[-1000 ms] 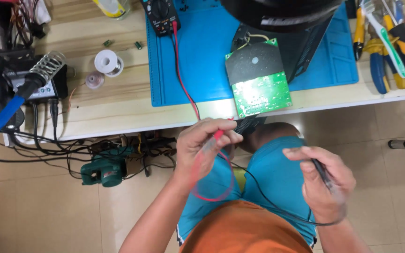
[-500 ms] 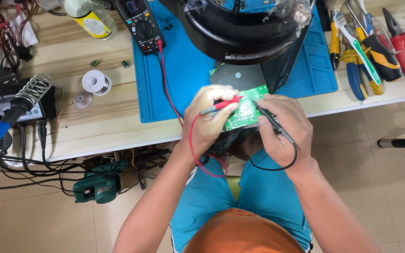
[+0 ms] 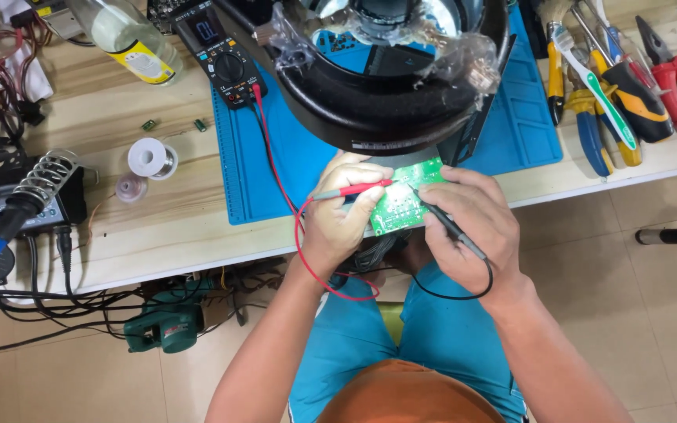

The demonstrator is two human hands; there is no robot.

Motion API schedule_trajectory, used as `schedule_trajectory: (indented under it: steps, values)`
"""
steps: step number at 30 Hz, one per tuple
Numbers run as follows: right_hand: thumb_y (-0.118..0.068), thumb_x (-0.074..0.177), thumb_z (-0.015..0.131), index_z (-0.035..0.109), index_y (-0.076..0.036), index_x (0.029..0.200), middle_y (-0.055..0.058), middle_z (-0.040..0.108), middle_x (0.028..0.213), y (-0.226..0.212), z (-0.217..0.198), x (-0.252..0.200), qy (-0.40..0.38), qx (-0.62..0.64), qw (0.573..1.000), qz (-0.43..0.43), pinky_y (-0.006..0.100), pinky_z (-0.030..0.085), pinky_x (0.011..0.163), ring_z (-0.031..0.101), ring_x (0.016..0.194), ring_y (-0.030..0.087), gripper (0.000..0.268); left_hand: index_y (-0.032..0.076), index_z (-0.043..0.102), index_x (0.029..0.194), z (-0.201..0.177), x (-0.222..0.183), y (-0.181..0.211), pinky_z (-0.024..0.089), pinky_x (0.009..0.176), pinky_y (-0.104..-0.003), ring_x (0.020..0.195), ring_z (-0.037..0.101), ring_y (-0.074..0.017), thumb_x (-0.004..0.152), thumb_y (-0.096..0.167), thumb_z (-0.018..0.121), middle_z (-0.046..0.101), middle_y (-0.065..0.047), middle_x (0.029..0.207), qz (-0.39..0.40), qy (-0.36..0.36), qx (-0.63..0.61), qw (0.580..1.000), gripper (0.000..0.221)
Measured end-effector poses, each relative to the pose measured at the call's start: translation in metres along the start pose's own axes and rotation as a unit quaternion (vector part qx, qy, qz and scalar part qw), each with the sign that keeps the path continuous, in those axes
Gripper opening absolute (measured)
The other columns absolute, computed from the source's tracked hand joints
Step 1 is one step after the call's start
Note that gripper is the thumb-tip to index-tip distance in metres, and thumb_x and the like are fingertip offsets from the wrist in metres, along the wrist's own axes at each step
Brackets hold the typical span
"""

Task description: Testing a circuit board with a digital multimeter to diagnose electronic faults.

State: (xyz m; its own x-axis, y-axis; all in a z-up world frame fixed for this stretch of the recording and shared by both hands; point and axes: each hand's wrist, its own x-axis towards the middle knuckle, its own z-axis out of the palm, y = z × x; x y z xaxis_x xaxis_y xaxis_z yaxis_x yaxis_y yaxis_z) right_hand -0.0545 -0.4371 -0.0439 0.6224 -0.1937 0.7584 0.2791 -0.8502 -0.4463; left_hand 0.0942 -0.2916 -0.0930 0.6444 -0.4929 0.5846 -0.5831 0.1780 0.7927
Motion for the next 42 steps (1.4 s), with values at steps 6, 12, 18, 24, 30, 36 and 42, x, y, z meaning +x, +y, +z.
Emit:
schedule_trajectory:
  steps: [6,12,18,24,30,36,42]
  values:
    - [-0.010,0.106,0.072,0.080,0.002,0.112,0.018,0.082,0.111,0.002,0.003,-0.001,0.001,-0.009,1.000,-0.003,0.057,0.061,0.105,0.078,0.109,0.044,0.016,0.012,0.080,0.114,0.000,-0.002,0.002,0.052,0.118,-0.054,0.124,0.076,-0.0365,0.105,0.022,0.080,0.084,-0.005,0.115,-0.024,-0.003,0.003,1.000,0.014]
    - [-0.010,0.106,0.072,0.081,0.002,0.110,0.017,0.083,0.110,0.007,0.002,-0.001,-0.003,-0.006,1.000,0.002,0.056,0.061,0.105,0.080,0.107,0.043,0.015,0.013,0.082,0.116,0.001,-0.002,0.003,0.057,0.111,-0.050,0.121,0.075,-0.0357,0.104,0.024,0.081,0.084,-0.005,0.114,-0.035,-0.007,0.007,0.999,0.016]
    - [-0.010,0.105,0.075,0.082,0.001,0.108,0.016,0.084,0.108,0.009,0.004,-0.002,0.005,0.009,1.000,-0.002,0.054,0.060,0.106,0.080,0.106,0.042,0.013,0.013,0.081,0.117,0.001,-0.004,-0.003,0.052,0.116,-0.053,0.120,0.074,-0.0371,0.105,0.024,0.079,0.084,-0.005,0.114,-0.033,-0.012,0.009,0.999,0.016]
    - [-0.008,0.104,0.075,0.082,0.001,0.108,0.016,0.084,0.108,0.010,0.005,-0.004,0.004,-0.002,1.000,-0.006,0.054,0.061,0.106,0.080,0.106,0.041,0.012,0.015,0.080,0.117,-0.001,-0.003,0.002,0.037,0.127,-0.058,0.125,0.072,-0.0347,0.107,0.028,0.077,0.084,-0.003,0.116,-0.023,-0.023,0.043,0.999,0.016]
    - [-0.004,0.103,0.075,0.082,0.004,0.104,0.017,0.083,0.104,0.008,0.004,0.001,0.010,0.003,1.000,-0.014,0.056,0.062,0.102,0.080,0.100,0.044,0.010,0.020,0.079,0.116,-0.003,-0.003,0.003,0.029,0.132,-0.057,0.129,0.072,-0.0281,0.107,0.030,0.078,0.083,0.003,0.118,-0.023,-0.034,0.060,0.997,0.013]
    - [0.000,0.105,0.074,0.080,0.009,0.103,0.023,0.082,0.105,0.005,0.008,0.002,0.007,0.024,0.999,-0.026,0.059,0.062,0.100,0.080,0.099,0.049,0.011,0.025,0.078,0.115,-0.007,-0.006,0.001,0.033,0.132,-0.053,0.139,0.070,-0.0228,0.108,0.032,0.076,0.081,0.006,0.128,-0.044,-0.025,0.069,0.996,0.009]
    - [0.001,0.104,0.073,0.080,0.010,0.101,0.023,0.082,0.103,0.007,0.007,0.001,0.021,0.030,0.999,-0.026,0.059,0.064,0.097,0.080,0.100,0.051,0.012,0.025,0.079,0.115,-0.004,-0.004,0.002,0.038,0.126,-0.047,0.137,0.071,-0.0230,0.107,0.034,0.077,0.081,0.003,0.131,-0.047,-0.028,0.067,0.996,0.012]
